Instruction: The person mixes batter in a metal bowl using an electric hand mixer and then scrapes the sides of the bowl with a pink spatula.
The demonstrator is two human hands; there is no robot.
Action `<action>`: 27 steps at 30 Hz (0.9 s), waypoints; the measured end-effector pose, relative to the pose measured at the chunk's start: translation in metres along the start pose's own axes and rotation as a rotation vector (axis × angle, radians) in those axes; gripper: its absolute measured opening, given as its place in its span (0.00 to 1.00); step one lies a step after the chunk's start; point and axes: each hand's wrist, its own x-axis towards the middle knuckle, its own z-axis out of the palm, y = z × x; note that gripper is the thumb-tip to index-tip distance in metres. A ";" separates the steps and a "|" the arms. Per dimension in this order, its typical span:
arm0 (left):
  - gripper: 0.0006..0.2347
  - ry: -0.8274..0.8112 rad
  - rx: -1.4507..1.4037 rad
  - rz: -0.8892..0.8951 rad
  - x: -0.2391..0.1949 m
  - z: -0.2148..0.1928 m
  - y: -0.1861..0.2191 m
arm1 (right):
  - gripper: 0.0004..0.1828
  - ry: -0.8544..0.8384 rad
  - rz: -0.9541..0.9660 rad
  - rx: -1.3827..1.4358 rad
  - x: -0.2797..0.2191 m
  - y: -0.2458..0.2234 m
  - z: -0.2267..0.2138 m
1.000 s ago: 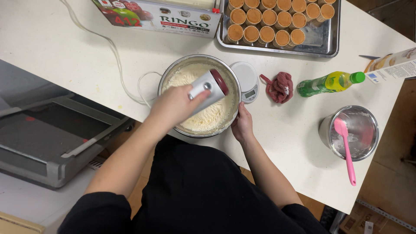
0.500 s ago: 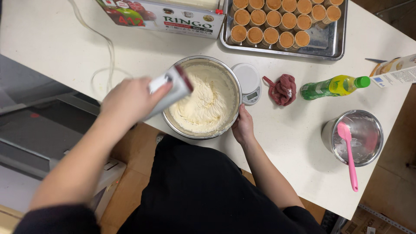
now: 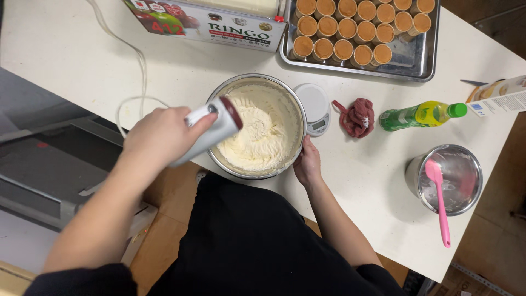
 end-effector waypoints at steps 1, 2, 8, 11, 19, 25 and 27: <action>0.26 0.032 -0.103 0.028 0.003 0.004 0.003 | 0.23 0.061 0.032 -0.036 -0.002 -0.004 0.005; 0.25 0.064 -0.206 0.055 0.007 0.013 0.009 | 0.23 0.123 0.063 -0.072 -0.005 -0.009 0.012; 0.17 -0.023 -0.503 0.299 0.016 0.063 0.034 | 0.20 0.128 0.121 -0.269 -0.026 -0.036 0.037; 0.17 -0.021 -0.396 0.285 0.012 0.086 0.012 | 0.15 0.163 -0.118 -0.754 -0.058 -0.053 -0.005; 0.20 -0.079 -0.455 0.055 0.012 0.090 -0.009 | 0.25 1.197 -0.656 -1.918 -0.201 -0.210 -0.224; 0.18 0.028 -0.353 0.156 0.015 0.072 -0.005 | 0.15 1.153 -0.079 -1.695 -0.188 -0.221 -0.264; 0.18 0.054 -0.335 0.169 0.010 0.061 -0.005 | 0.20 1.220 0.130 -1.652 -0.213 -0.236 -0.248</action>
